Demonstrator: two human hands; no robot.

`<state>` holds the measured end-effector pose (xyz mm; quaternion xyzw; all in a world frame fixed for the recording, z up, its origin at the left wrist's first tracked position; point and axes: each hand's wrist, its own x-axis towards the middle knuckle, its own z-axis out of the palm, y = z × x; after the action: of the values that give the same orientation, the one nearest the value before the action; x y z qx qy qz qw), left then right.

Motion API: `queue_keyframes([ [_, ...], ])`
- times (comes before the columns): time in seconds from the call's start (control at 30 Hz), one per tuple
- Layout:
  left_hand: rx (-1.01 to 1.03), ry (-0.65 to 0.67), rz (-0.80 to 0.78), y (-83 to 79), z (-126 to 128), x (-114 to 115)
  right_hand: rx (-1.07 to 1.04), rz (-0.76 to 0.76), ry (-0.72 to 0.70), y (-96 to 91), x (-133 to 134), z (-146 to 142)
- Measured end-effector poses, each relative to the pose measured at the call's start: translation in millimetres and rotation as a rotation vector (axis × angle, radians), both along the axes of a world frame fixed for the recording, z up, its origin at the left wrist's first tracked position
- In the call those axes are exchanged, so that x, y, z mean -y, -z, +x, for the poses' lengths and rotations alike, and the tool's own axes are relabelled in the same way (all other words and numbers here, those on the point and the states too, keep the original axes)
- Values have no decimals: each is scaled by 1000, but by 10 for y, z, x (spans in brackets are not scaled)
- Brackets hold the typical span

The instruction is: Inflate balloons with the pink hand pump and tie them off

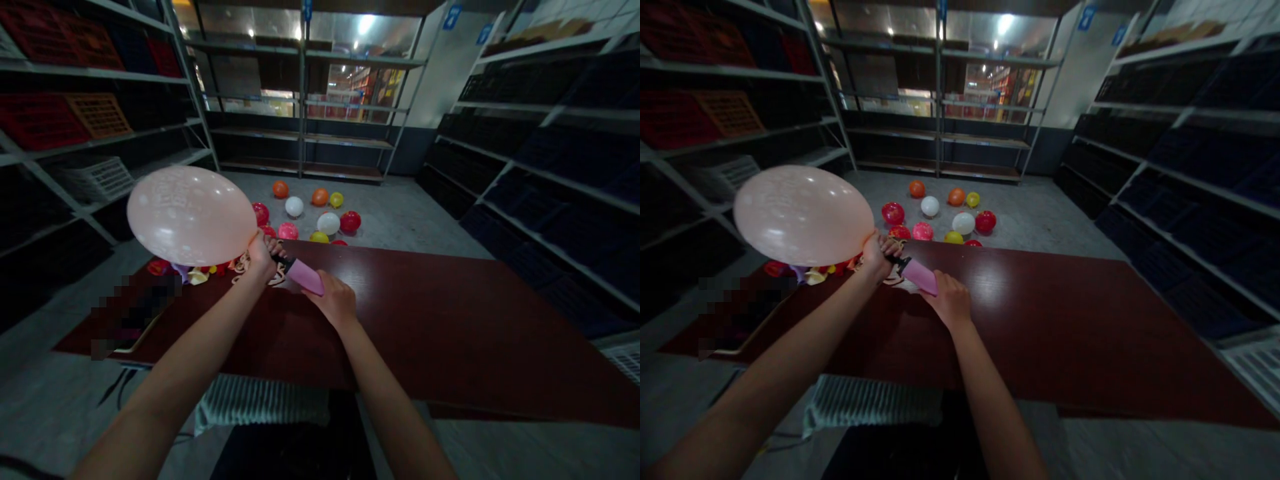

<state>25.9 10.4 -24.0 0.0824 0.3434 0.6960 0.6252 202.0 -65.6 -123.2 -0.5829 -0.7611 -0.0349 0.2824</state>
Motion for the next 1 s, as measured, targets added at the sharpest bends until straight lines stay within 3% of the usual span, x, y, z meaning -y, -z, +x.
queue_keyframes([
  [0.17, 75, -64, 24, -6, -327, 35, 75, 36, -32, 0, 22, -21],
  [0.57, 18, -215, 12, -360, -1193, 155, 125, 34, -158, -23, 44, -43],
  [0.77, -49, -211, 112, -549, -1068, 154, 7, 33, -161, -16, 44, -8],
  [1.0, -161, -154, 232, -710, -526, 63, -138, 36, -84, 22, 27, 51],
])
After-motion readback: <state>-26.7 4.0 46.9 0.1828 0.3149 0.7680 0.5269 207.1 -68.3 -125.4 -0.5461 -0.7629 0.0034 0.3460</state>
